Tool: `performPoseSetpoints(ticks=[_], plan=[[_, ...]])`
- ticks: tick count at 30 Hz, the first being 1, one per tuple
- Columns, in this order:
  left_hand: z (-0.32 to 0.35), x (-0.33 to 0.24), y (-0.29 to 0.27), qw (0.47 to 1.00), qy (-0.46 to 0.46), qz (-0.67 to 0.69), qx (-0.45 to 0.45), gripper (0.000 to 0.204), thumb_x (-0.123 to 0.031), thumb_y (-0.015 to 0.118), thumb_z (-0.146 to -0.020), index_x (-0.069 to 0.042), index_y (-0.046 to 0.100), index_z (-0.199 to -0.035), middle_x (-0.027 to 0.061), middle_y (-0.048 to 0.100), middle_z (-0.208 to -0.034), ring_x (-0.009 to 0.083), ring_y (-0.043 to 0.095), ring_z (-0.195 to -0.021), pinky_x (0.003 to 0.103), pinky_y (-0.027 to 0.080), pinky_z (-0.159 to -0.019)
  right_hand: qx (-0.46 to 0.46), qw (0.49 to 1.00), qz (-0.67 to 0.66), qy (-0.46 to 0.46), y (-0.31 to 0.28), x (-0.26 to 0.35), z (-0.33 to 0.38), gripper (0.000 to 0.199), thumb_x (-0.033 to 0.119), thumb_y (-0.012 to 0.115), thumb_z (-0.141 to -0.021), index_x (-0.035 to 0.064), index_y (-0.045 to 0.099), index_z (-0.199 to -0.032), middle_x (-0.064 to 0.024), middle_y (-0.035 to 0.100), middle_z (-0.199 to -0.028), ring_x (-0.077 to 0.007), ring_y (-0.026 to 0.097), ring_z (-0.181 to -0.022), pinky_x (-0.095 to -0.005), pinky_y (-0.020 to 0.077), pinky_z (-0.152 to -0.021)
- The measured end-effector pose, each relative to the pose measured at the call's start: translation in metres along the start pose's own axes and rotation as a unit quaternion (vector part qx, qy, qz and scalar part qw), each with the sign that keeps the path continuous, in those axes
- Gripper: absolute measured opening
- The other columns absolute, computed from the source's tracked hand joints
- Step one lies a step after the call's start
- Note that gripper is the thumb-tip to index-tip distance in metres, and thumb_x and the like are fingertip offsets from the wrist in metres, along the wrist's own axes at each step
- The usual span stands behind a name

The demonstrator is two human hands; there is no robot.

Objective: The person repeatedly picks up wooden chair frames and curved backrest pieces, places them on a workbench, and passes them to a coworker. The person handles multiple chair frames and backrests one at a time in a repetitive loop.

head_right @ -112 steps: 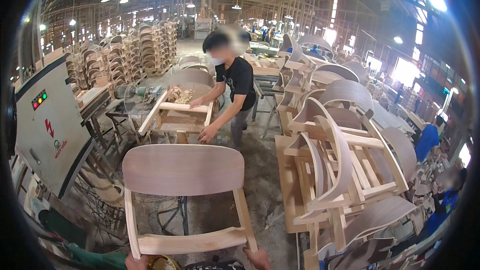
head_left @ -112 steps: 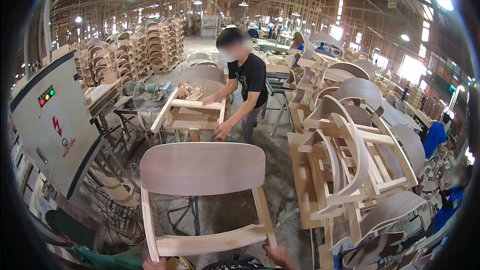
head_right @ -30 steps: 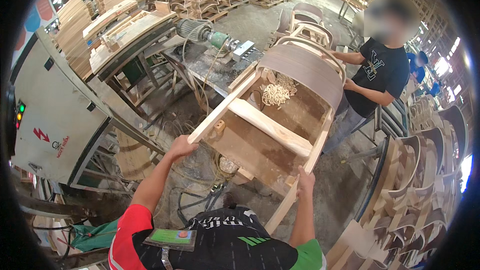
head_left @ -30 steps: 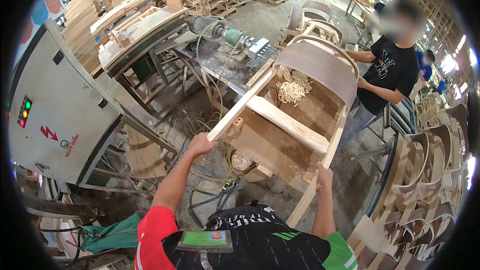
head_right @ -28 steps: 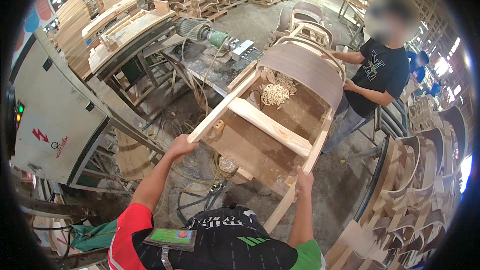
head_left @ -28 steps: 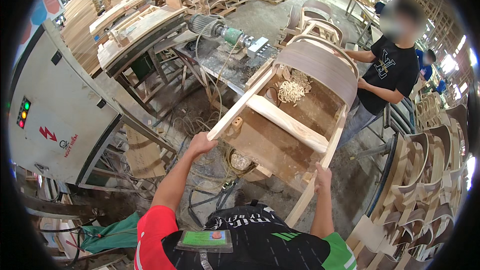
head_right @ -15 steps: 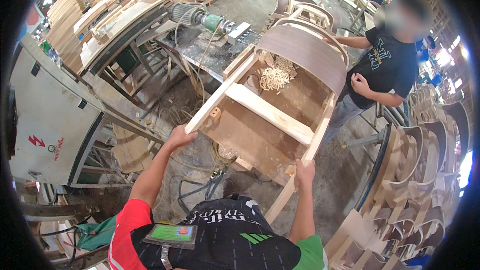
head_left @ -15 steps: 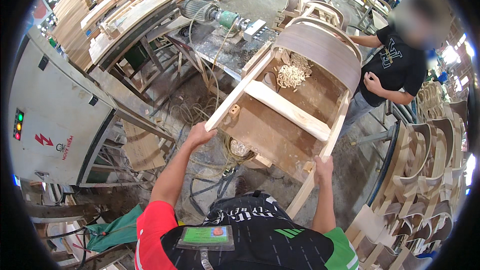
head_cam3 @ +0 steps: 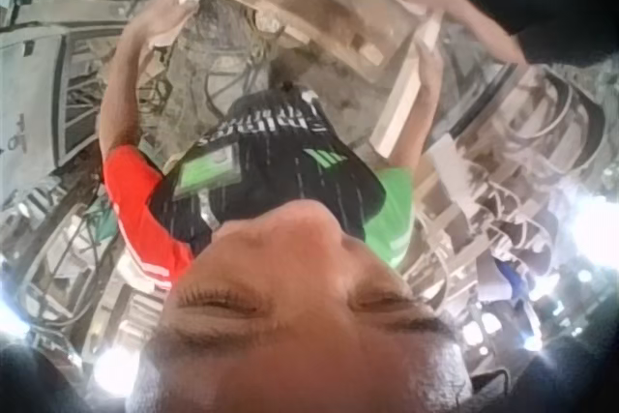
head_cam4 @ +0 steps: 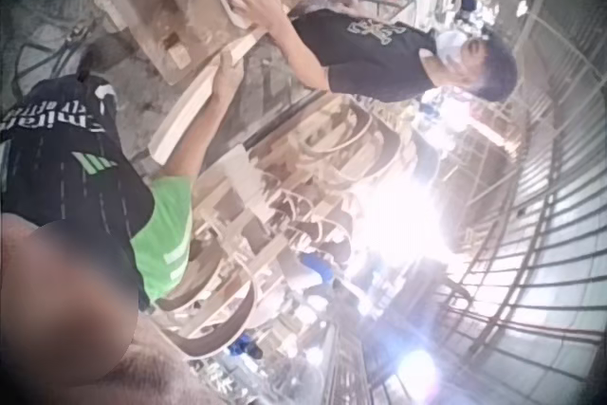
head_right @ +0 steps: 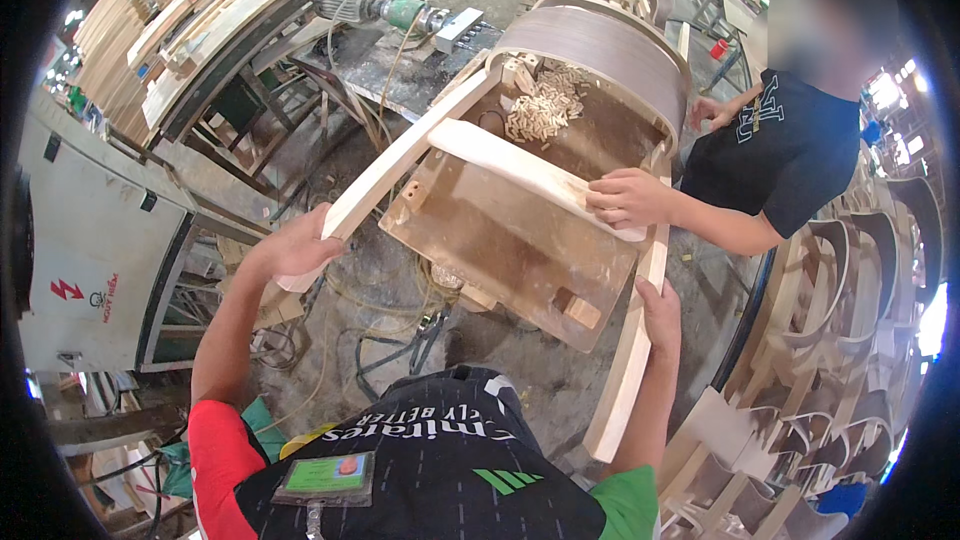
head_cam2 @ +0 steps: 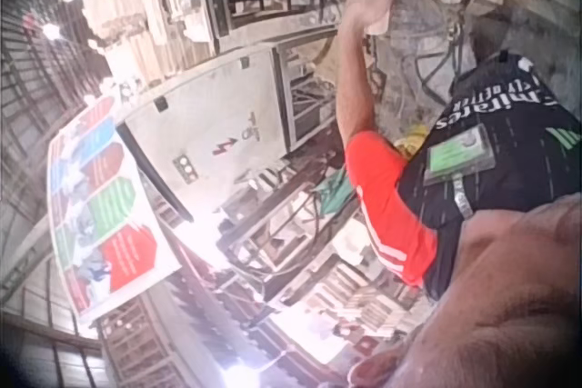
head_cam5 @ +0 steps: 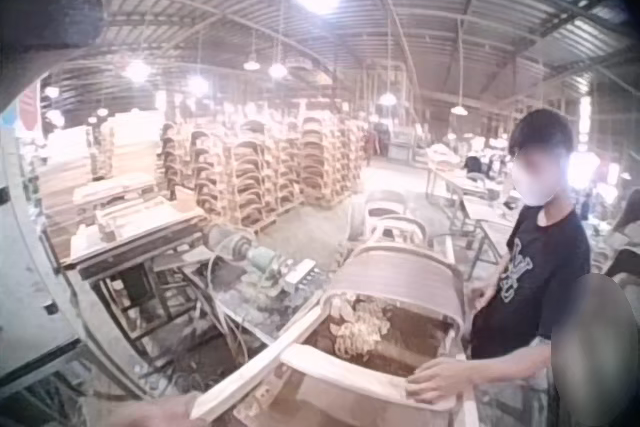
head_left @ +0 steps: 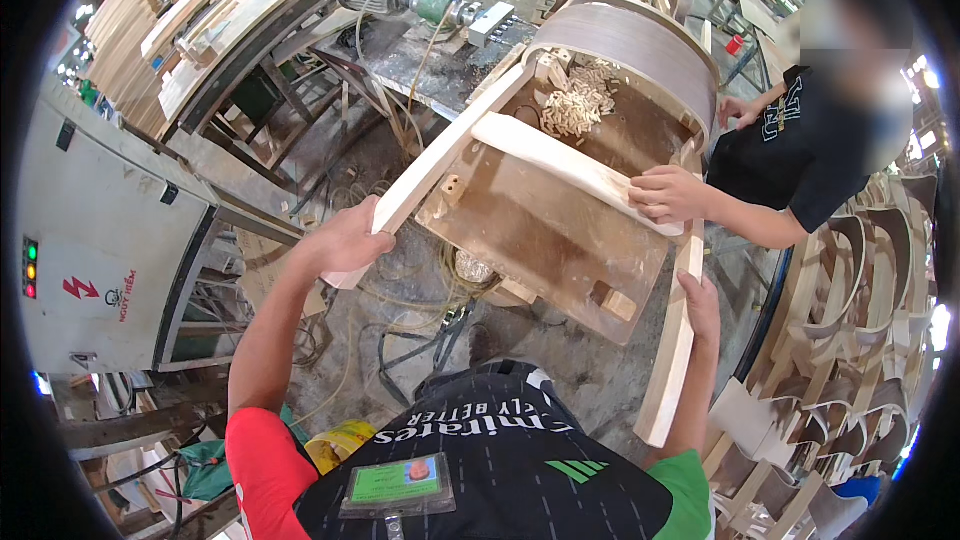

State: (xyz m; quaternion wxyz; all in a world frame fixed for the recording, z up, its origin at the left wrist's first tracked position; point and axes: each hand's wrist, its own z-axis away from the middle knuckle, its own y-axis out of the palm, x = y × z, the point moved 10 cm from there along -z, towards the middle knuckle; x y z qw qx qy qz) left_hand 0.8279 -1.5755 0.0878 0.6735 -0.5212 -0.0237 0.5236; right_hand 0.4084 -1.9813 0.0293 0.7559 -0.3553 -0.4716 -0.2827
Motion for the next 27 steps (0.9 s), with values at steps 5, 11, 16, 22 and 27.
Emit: performPoseSetpoints(ticks=[5,11,16,22,27], plan=[[0.021,-0.016,-0.003,0.999,0.036,0.018,0.016,0.055,-0.03,0.064,-0.086,0.003,0.05,-0.128,0.0282,0.067,-0.11,0.0401,0.067,-0.104,0.045,0.051,-0.092,0.022,0.998,-0.064,0.019,-0.015,0.006,0.011,0.045,0.03,0.064,-0.099,-0.0015,0.061,-0.132,-0.0041,0.067,-0.113,-0.011,0.061,-0.098,-0.0275,0.0483,-0.088],[0.05,-0.041,0.008,0.997,0.054,0.051,0.027,0.06,-0.03,0.062,-0.087,0.003,0.046,-0.135,0.0274,0.069,-0.106,0.0396,0.07,-0.099,0.044,0.053,-0.09,0.037,0.998,-0.019,0.039,-0.039,0.005,0.013,0.047,0.029,0.063,-0.099,-0.0014,0.06,-0.134,-0.0032,0.064,-0.115,-0.0116,0.057,-0.103,-0.0283,0.0447,-0.093],[0.066,-0.042,0.029,0.994,0.028,0.094,0.04,0.071,-0.031,0.064,-0.088,0.002,0.04,-0.145,0.0284,0.07,-0.103,0.0428,0.071,-0.096,0.046,0.054,-0.086,0.035,0.999,0.012,0.033,-0.043,0.004,0.015,0.045,0.025,0.062,-0.097,-0.0004,0.059,-0.134,-0.003,0.063,-0.115,-0.0128,0.057,-0.102,-0.029,0.045,-0.093],[0.07,-0.03,0.06,0.989,0.048,0.127,0.056,0.077,-0.029,0.066,-0.089,0.0,0.033,-0.152,0.0324,0.069,-0.104,0.0485,0.069,-0.097,0.05,0.054,-0.086,0.009,0.996,0.06,0.064,-0.043,-0.006,0.021,0.041,0.024,0.061,-0.094,0.001,0.06,-0.128,-0.0017,0.062,-0.107,-0.0129,0.056,-0.094,-0.0297,0.0454,-0.085],[0.072,-0.019,0.075,0.987,0.023,0.145,0.064,0.082,-0.03,0.069,-0.089,-0.001,0.031,-0.155,0.0292,0.067,-0.116,0.0456,0.068,-0.106,0.047,0.052,-0.093,-0.008,0.991,0.099,0.09,-0.042,-0.014,0.026,0.042,0.027,0.062,-0.092,0.0023,0.062,-0.126,-0.0008,0.062,-0.102,-0.0129,0.056,-0.088,-0.0305,0.0466,-0.081]])
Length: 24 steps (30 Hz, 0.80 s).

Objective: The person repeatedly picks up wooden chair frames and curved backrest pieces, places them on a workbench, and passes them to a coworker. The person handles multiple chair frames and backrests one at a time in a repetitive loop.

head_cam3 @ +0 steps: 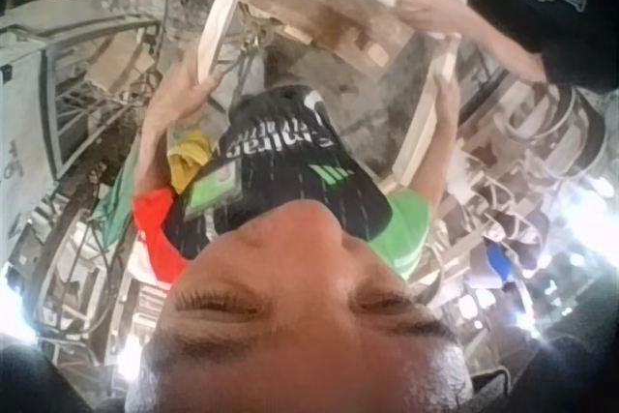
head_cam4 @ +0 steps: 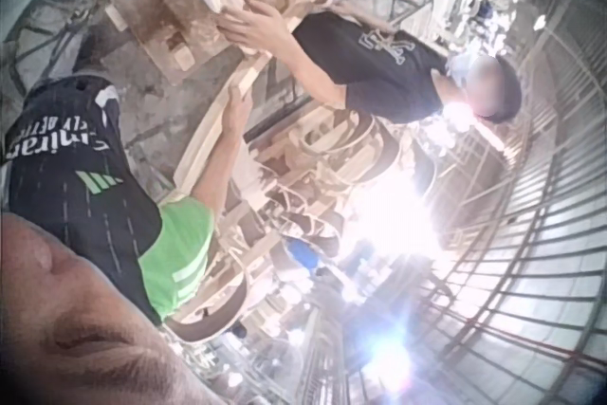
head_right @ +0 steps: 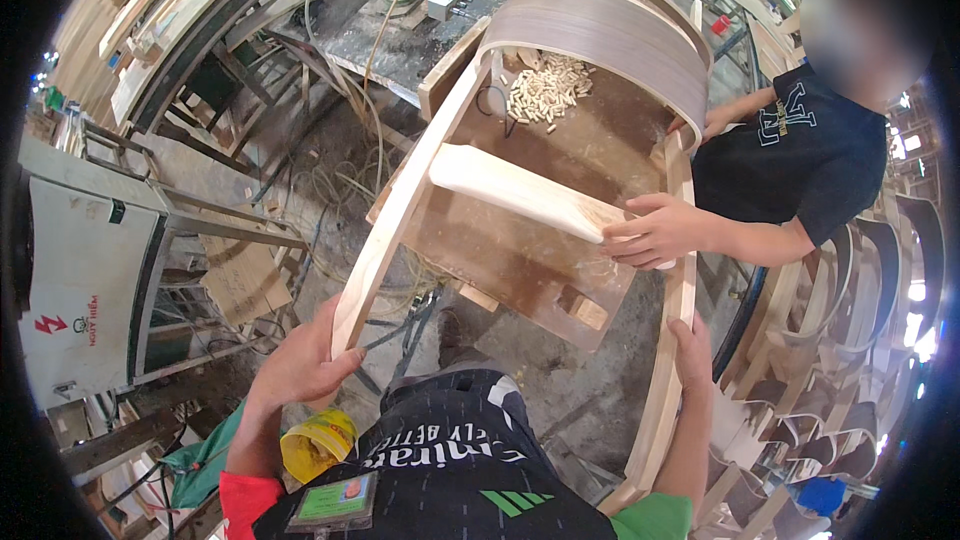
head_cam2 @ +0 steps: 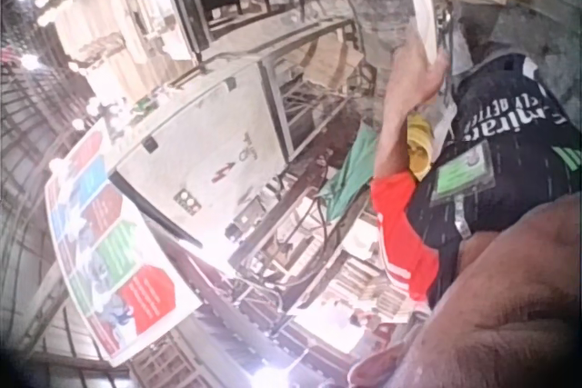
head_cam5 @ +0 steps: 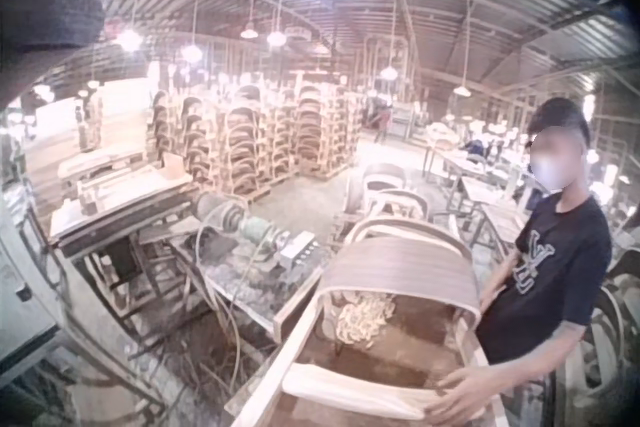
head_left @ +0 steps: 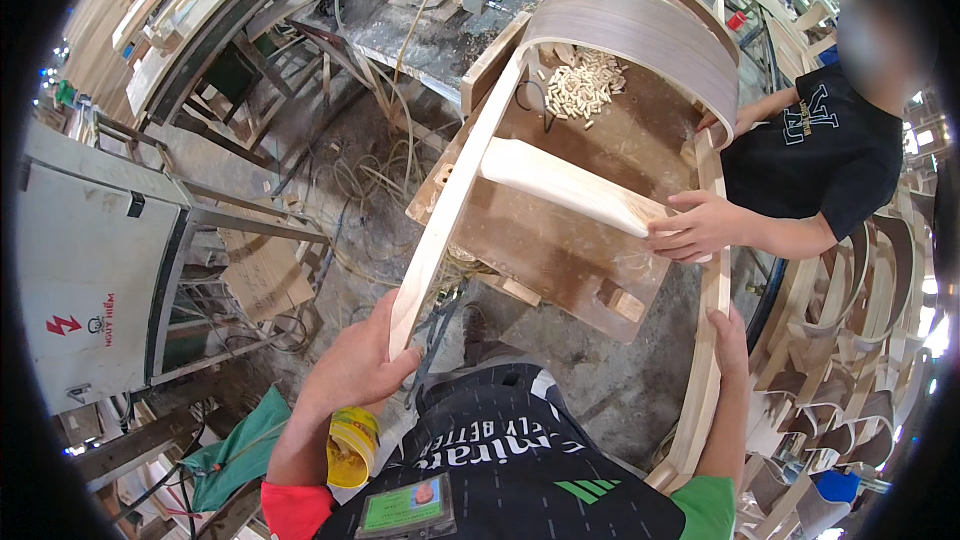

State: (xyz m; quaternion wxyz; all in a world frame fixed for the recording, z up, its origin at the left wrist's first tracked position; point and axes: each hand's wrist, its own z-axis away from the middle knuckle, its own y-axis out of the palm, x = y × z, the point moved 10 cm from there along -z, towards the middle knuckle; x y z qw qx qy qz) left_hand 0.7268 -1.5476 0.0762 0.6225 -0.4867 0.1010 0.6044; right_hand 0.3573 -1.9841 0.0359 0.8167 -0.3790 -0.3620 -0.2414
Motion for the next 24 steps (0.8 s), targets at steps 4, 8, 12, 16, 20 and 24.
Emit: performPoseSetpoints(ticks=[4,8,12,16,20,24], plan=[[-0.003,0.005,0.0,1.0,-0.002,-0.003,0.001,0.083,-0.029,0.069,-0.088,-0.002,0.03,-0.156,0.0304,0.066,-0.116,0.0472,0.066,-0.108,0.049,0.052,-0.093,-0.016,1.0,0.0,0.0,0.004,0.0,0.002,0.044,0.027,0.063,-0.092,0.0013,0.063,-0.128,-0.0023,0.063,-0.103,-0.0131,0.058,-0.09,-0.0309,0.0477,-0.082],[-0.012,0.013,-0.008,0.999,0.008,-0.033,-0.021,0.079,-0.026,0.066,-0.088,0.0,0.031,-0.153,0.0338,0.067,-0.109,0.0504,0.066,-0.102,0.053,0.052,-0.09,-0.034,0.999,-0.001,0.0,0.009,-0.012,-0.001,0.047,0.026,0.064,-0.092,-0.0003,0.062,-0.131,-0.005,0.066,-0.108,-0.0151,0.06,-0.094,-0.0313,0.0486,-0.086],[-0.029,0.027,-0.022,0.996,0.023,-0.064,-0.058,0.073,-0.023,0.065,-0.087,-0.002,0.034,-0.15,0.0349,0.068,-0.103,0.0515,0.067,-0.098,0.055,0.052,-0.088,-0.056,0.998,0.019,-0.036,0.026,-0.004,0.002,0.045,0.023,0.063,-0.093,-0.0023,0.062,-0.13,-0.0077,0.067,-0.113,-0.0173,0.062,-0.099,-0.0326,0.0488,-0.091],[-0.059,0.053,-0.04,0.992,0.019,-0.085,-0.096,0.064,-0.021,0.064,-0.088,-0.007,0.039,-0.145,0.0327,0.069,-0.105,0.052,0.066,-0.099,0.056,0.051,-0.086,-0.076,0.996,-0.008,-0.047,0.062,-0.001,0.007,0.041,0.018,0.063,-0.093,-0.0025,0.062,-0.128,-0.0095,0.068,-0.112,-0.018,0.063,-0.103,-0.0343,0.049,-0.093],[-0.095,0.083,-0.05,0.985,0.019,-0.1,-0.137,0.057,-0.022,0.064,-0.09,-0.007,0.041,-0.141,0.0322,0.069,-0.102,0.0529,0.065,-0.098,0.057,0.051,-0.085,-0.104,0.993,-0.026,-0.055,0.098,-0.013,0.002,0.039,0.015,0.065,-0.09,-0.0017,0.061,-0.126,-0.0113,0.069,-0.112,-0.0196,0.064,-0.103,-0.0357,0.0499,-0.094],[-0.131,0.111,-0.043,0.977,0.021,-0.115,-0.176,0.048,-0.025,0.065,-0.091,-0.008,0.046,-0.132,0.0317,0.069,-0.104,0.0537,0.065,-0.098,0.059,0.05,-0.086,-0.185,0.97,0.116,-0.103,0.113,-0.019,-0.001,0.036,0.013,0.065,-0.081,-0.0013,0.06,-0.114,-0.0191,0.061,-0.109,-0.0361,0.061,-0.105,-0.0453,0.0479,-0.097]])
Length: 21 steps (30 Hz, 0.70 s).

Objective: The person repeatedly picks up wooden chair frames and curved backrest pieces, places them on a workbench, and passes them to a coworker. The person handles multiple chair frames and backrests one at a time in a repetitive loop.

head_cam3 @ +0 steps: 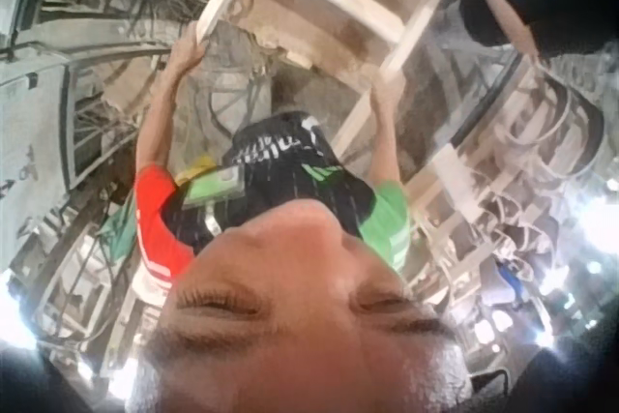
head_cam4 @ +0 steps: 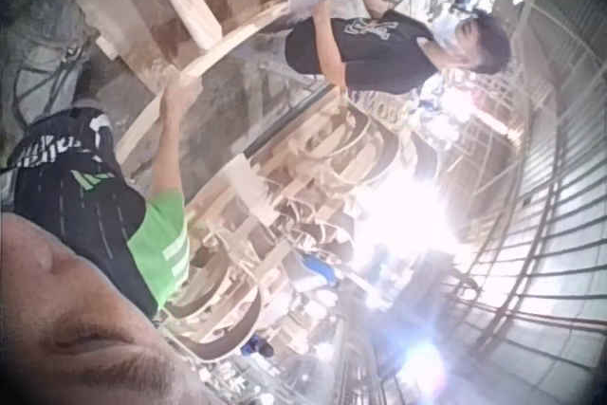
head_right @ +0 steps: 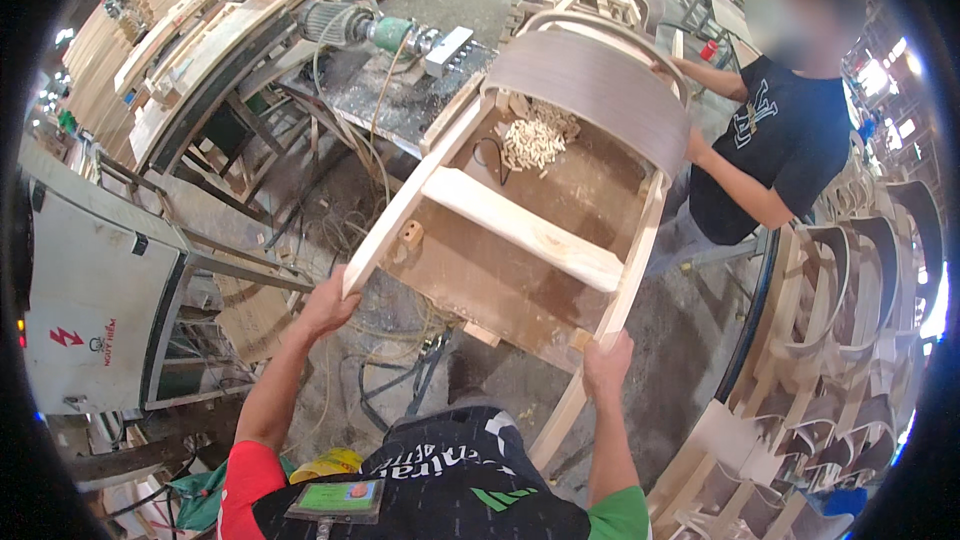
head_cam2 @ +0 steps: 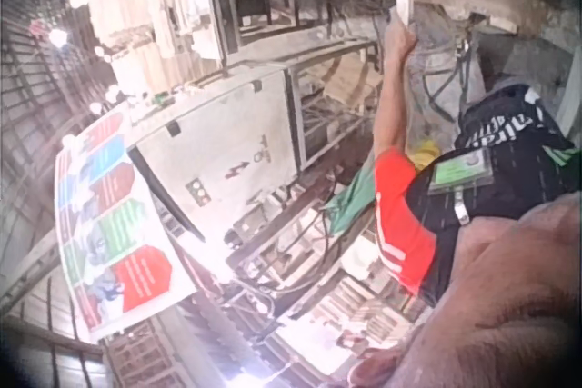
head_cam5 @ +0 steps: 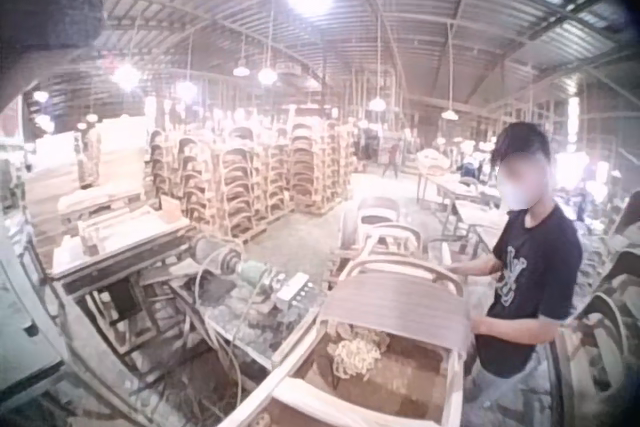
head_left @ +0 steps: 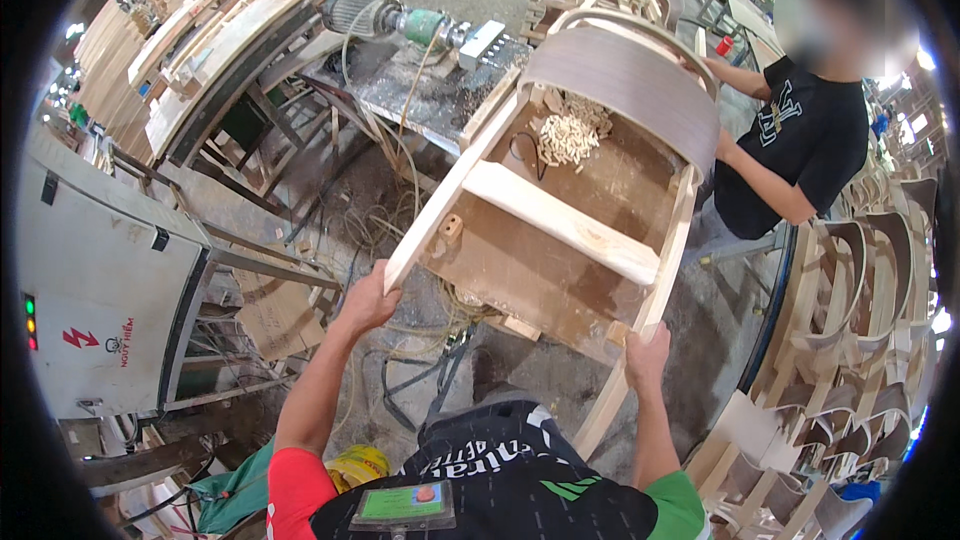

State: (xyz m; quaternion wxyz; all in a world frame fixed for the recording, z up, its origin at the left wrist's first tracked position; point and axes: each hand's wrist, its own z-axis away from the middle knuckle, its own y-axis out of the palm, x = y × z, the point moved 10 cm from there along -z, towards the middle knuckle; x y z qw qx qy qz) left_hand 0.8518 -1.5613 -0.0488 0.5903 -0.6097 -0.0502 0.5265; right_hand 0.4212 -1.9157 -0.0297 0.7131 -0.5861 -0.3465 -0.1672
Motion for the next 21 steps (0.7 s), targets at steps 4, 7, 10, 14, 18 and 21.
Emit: performPoseSetpoints(ticks=[4,7,10,14,18,21], plan=[[-0.014,0.003,0.022,1.0,-0.005,0.009,-0.008,0.048,-0.026,0.065,-0.092,-0.007,0.045,-0.132,0.0327,0.068,-0.106,0.0534,0.065,-0.1,0.059,0.051,-0.087,-0.048,0.997,0.06,-0.017,0.002,0.01,-0.004,0.036,0.013,0.064,-0.076,-0.0014,0.059,-0.109,-0.0232,0.055,-0.109,-0.0453,0.056,-0.107,-0.0513,0.0456,-0.097],[-0.023,0.013,0.035,1.0,-0.028,0.011,0.003,0.05,-0.027,0.064,-0.092,-0.007,0.043,-0.132,0.0329,0.069,-0.107,0.0533,0.065,-0.101,0.059,0.051,-0.087,-0.058,0.994,0.08,-0.036,0.007,0.011,-0.01,0.036,0.014,0.065,-0.076,-0.0016,0.058,-0.108,-0.0233,0.055,-0.11,-0.0451,0.056,-0.108,-0.0518,0.0454,-0.096],[-0.024,0.009,0.04,0.999,-0.034,-0.006,0.006,0.052,-0.028,0.065,-0.092,-0.005,0.041,-0.132,0.0331,0.068,-0.108,0.0526,0.065,-0.102,0.059,0.051,-0.088,-0.074,0.995,0.069,-0.027,0.007,0.003,-0.004,0.036,0.014,0.065,-0.076,-0.0019,0.057,-0.107,-0.0239,0.054,-0.111,-0.0452,0.055,-0.109,-0.0521,0.045,-0.096],[-0.023,0.002,0.032,0.999,-0.035,-0.024,-0.027,0.053,-0.03,0.067,-0.094,-0.004,0.043,-0.132,0.0323,0.066,-0.113,0.0514,0.064,-0.107,0.057,0.051,-0.091,-0.067,0.995,0.066,-0.015,0.008,0.004,-0.006,0.041,0.017,0.07,-0.077,-0.0014,0.063,-0.113,-0.025,0.059,-0.114,-0.0444,0.057,-0.111,-0.0519,0.0459,-0.098],[0.002,-0.028,0.014,0.986,-0.011,-0.064,-0.153,0.064,-0.027,0.07,-0.091,-0.004,0.043,-0.144,0.0271,0.058,-0.131,0.045,0.054,-0.128,0.056,0.046,-0.102,-0.156,0.973,0.097,-0.139,-0.007,0.041,0.007,0.056,0.013,0.069,-0.079,-0.0018,0.057,-0.132,-0.0245,0.056,-0.126,-0.0416,0.056,-0.118,-0.0503,0.0442,-0.105],[0.069,-0.059,0.012,0.949,0.044,-0.097,-0.297,0.068,-0.026,0.071,-0.089,-0.005,0.044,-0.149,0.0237,0.052,-0.139,0.0417,0.045,-0.137,0.056,0.041,-0.108,-0.073,0.967,-0.03,-0.241,-0.01,0.086,0.021,0.049,0.01,0.071,-0.087,-0.0029,0.06,-0.133,-0.0187,0.062,-0.121,-0.0332,0.062,-0.114,-0.0431,0.0495,-0.101]])
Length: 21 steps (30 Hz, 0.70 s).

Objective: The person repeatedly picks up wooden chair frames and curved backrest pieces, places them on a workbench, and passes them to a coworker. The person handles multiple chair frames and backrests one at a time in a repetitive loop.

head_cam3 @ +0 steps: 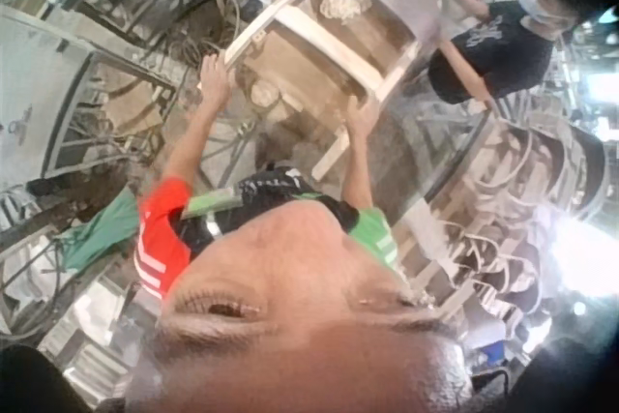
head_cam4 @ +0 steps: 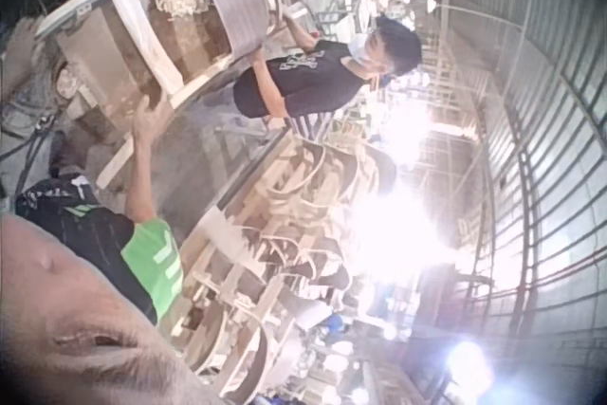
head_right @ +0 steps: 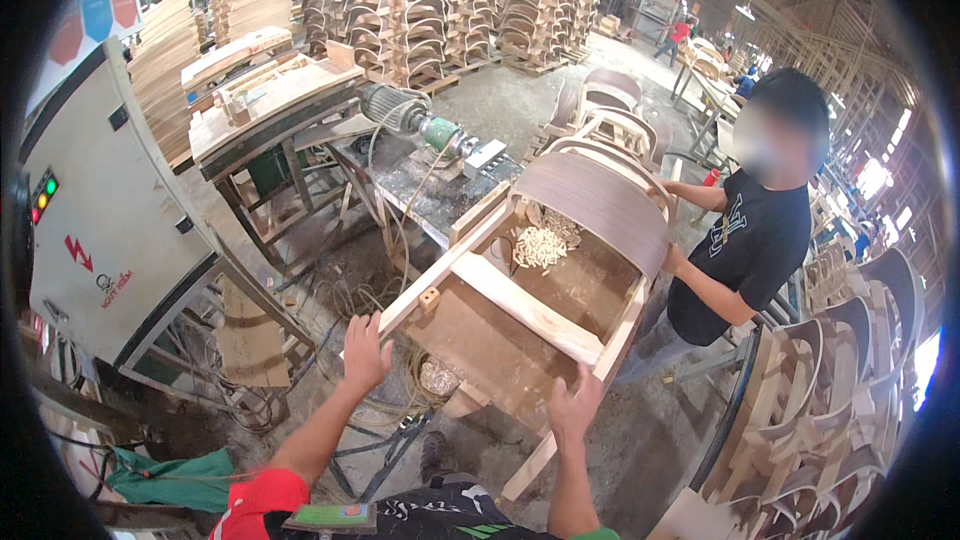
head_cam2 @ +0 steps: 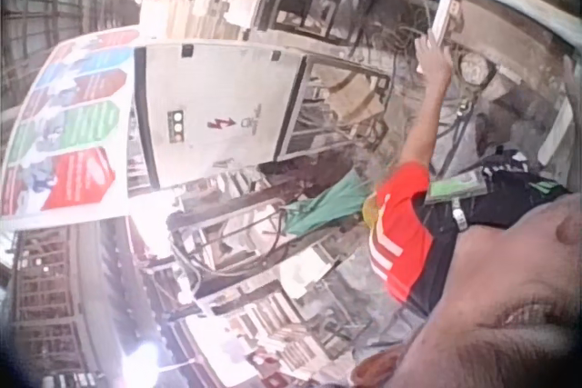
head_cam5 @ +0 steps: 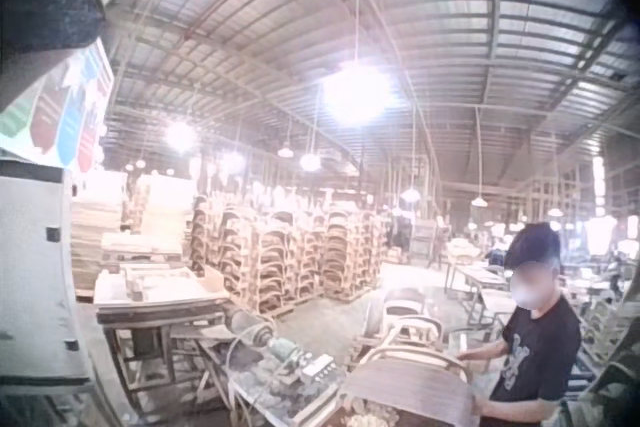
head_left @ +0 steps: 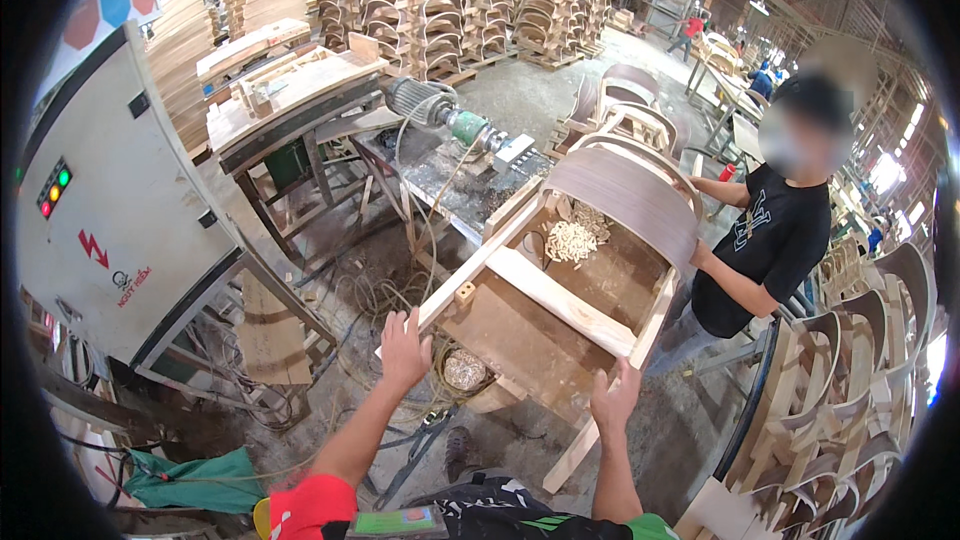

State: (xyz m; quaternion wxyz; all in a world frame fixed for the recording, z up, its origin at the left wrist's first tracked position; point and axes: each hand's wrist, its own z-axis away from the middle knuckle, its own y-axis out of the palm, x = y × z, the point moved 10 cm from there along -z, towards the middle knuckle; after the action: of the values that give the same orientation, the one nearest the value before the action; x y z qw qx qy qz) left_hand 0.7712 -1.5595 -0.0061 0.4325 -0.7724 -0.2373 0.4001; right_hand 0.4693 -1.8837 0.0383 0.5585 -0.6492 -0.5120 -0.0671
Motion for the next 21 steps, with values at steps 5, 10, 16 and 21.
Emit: performPoseSetpoints(ticks=[5,10,16,21], plan=[[0.18,0.024,-0.015,0.99,-0.106,0.048,0.083,0.061,-0.029,0.071,-0.09,-0.003,0.052,-0.142,0.0242,0.056,-0.139,0.0433,0.048,-0.135,0.054,0.041,-0.11,0.256,0.852,-0.453,-0.049,0.007,0.164,0.015,0.031,0.013,0.07,-0.097,-0.003,0.066,-0.124,-0.01,0.069,-0.108,-0.0198,0.069,-0.101,-0.0307,0.0551,-0.091],[0.474,0.083,-0.002,0.848,-0.304,0.076,0.428,0.074,-0.056,0.061,-0.091,-0.001,0.057,-0.14,0.0253,0.064,-0.135,0.0479,0.059,-0.126,0.053,0.047,-0.107,0.331,0.642,-0.624,-0.298,-0.101,0.371,0.103,0.029,0.018,0.07,-0.098,-0.0021,0.068,-0.119,-0.0131,0.069,-0.104,-0.0231,0.071,-0.093,-0.0385,0.0595,-0.084],[0.817,0.114,-0.111,0.704,-0.666,0.083,0.232,0.068,-0.043,0.069,-0.088,0.003,0.059,-0.137,0.028,0.064,-0.134,0.0398,0.061,-0.127,0.048,0.048,-0.108,0.447,0.062,-0.789,-0.417,-0.258,0.477,0.275,0.024,0.028,0.069,-0.096,0.0078,0.071,-0.108,-0.0088,0.068,-0.09,-0.0216,0.066,-0.077,-0.0376,0.0543,-0.063],[0.987,0.015,-0.208,0.566,-0.814,0.001,-0.134,0.045,-0.037,0.064,-0.09,-0.002,0.071,-0.118,0.0261,0.072,-0.114,0.0449,0.068,-0.108,0.051,0.054,-0.098,0.551,-0.17,-0.78,-0.242,-0.311,0.489,0.41,0.018,0.027,0.069,-0.095,0.0099,0.075,-0.096,-0.0066,0.067,-0.09,-0.0278,0.067,-0.081,-0.0469,0.0578,-0.07]])
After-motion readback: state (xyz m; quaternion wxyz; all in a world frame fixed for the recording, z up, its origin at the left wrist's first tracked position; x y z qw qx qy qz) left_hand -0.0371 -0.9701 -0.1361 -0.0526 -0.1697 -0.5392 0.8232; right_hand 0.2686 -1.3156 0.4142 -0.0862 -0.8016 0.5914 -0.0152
